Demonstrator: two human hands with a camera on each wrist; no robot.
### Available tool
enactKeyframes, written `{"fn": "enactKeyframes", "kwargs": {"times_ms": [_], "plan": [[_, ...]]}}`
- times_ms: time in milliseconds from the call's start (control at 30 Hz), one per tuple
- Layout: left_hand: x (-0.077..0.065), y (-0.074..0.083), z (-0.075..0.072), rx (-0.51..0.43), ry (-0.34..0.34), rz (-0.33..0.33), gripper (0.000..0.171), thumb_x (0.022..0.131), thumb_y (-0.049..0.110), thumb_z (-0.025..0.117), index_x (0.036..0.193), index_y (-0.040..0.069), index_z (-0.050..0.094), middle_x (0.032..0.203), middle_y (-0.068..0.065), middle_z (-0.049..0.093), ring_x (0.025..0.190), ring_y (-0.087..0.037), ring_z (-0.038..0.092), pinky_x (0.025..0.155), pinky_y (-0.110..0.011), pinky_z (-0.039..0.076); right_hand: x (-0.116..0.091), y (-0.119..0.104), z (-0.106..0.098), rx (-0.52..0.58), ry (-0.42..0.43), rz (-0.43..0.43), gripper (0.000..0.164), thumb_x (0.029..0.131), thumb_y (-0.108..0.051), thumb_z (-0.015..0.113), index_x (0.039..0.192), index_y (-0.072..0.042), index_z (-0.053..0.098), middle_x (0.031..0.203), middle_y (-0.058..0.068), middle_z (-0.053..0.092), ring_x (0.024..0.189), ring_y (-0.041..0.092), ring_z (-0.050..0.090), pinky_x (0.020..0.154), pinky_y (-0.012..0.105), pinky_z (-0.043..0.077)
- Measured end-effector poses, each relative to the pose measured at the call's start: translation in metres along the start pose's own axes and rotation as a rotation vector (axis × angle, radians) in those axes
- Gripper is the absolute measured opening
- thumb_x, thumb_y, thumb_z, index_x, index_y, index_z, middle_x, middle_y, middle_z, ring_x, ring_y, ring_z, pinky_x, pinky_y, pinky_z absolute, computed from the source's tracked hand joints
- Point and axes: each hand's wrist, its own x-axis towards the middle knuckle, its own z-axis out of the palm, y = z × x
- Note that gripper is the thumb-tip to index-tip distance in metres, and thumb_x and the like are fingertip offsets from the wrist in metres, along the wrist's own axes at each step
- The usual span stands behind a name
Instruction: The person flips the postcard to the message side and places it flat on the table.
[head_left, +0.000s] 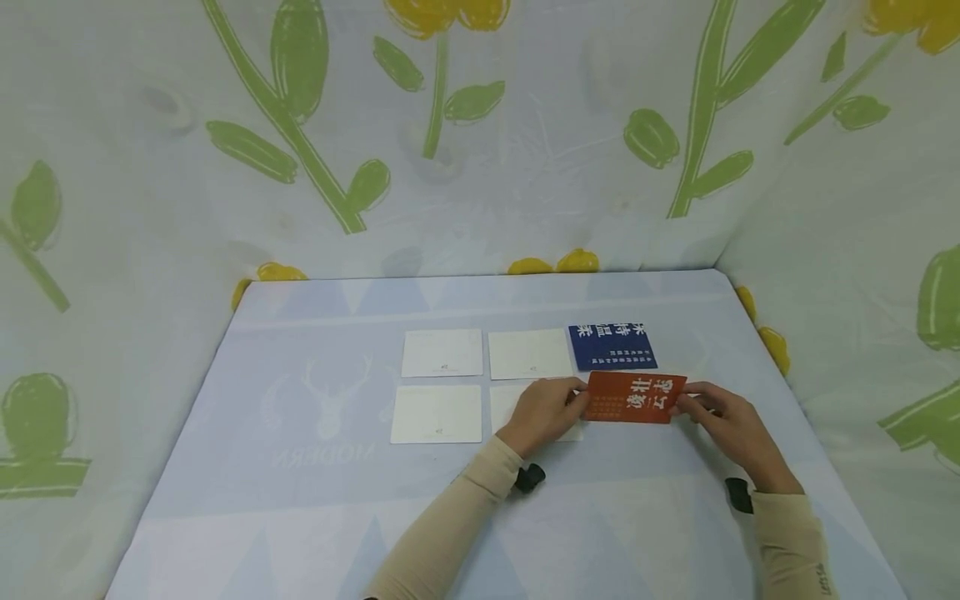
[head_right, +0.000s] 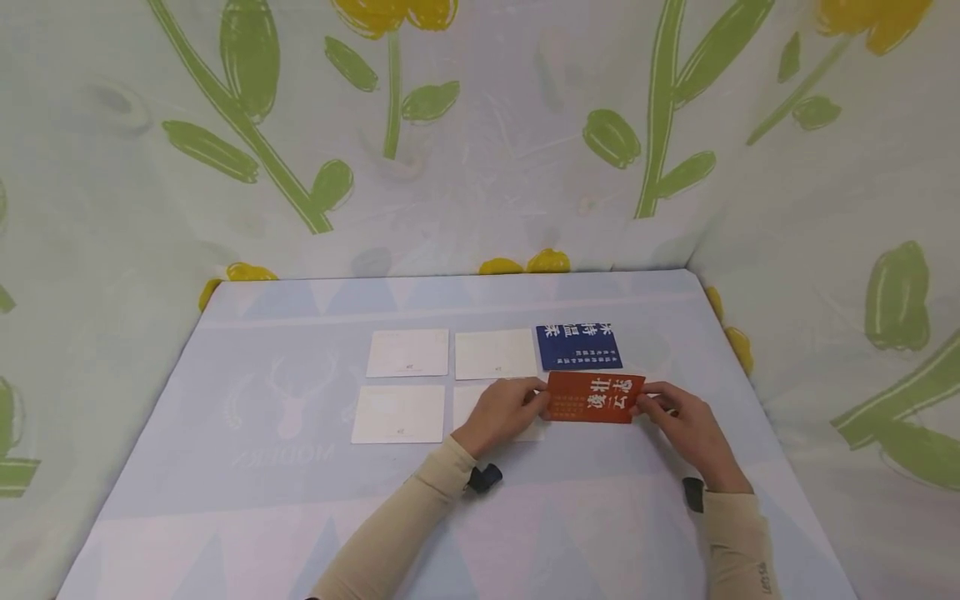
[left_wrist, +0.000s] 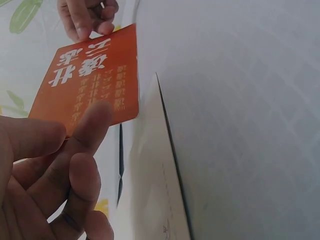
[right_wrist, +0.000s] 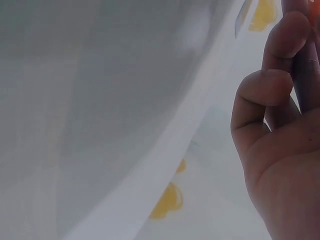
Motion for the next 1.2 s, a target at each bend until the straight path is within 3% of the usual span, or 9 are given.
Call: {"fn": "enactKeyframes", "kwargs": {"times_ms": [333,600,867,1067,1200], "plan": [[-0.0002,-0.0019,-0.0018,-0.067,-0.032,-0.015,0.025,0.105,0.026,0.053,0.102,0.017,0.075,0.074,0.017,0.065,0.060,0.000,0.049,0.055,-0.018,0.039,-0.0004,-0.0010,0.0009,-0.003,0.012,-0.001,0.048,0.104,-0.044,0.054,0.130,-0.005,0.063,0.106,0.011,0.073,0.092,0.024,0.062,0.075,0.035,0.050],[-0.0001,-0.0042,-0.0008,-0.086,0.008,0.030,0.025,0.104,0.024,0.052,0.101,0.017,0.076,0.080,0.014,0.068,0.065,-0.001,0.052,0.059,-0.017,0.041,0.0006,0.0013,0.0015,0.021,0.012,-0.021,0.042,0.105,-0.043,0.053,0.125,-0.008,0.064,0.107,0.010,0.073,0.092,0.021,0.062,0.072,0.026,0.051],[-0.0013,-0.0031,-0.0031,-0.046,0.014,0.034,0.028,0.104,0.028,0.052,0.116,0.018,0.076,0.091,0.010,0.072,0.071,-0.001,0.054,0.065,-0.016,0.044,-0.0003,0.0046,0.0011,0.032,0.036,-0.122,0.032,0.108,-0.031,0.049,0.122,-0.009,0.066,0.106,0.009,0.073,0.086,0.012,0.061,0.070,0.025,0.047],[-0.0009,-0.0040,-0.0046,-0.084,0.014,0.074,0.028,0.105,0.028,0.053,0.119,0.017,0.075,0.096,0.007,0.073,0.077,-0.001,0.057,0.069,-0.016,0.045,-0.0005,0.0049,0.0021,0.085,0.030,-0.202,0.030,0.109,-0.023,0.047,0.129,-0.007,0.064,0.113,0.010,0.071,0.088,0.012,0.062,0.075,0.023,0.050],[-0.0008,-0.0048,-0.0069,-0.120,0.000,0.078,0.030,0.106,0.030,0.052,0.122,0.016,0.073,0.103,0.007,0.073,0.081,0.000,0.058,0.072,-0.015,0.046,-0.0019,0.0035,0.0001,0.107,0.035,-0.183,0.034,0.110,-0.025,0.045,0.132,-0.008,0.064,0.116,0.010,0.071,0.089,0.011,0.062,0.074,0.024,0.050]]}}
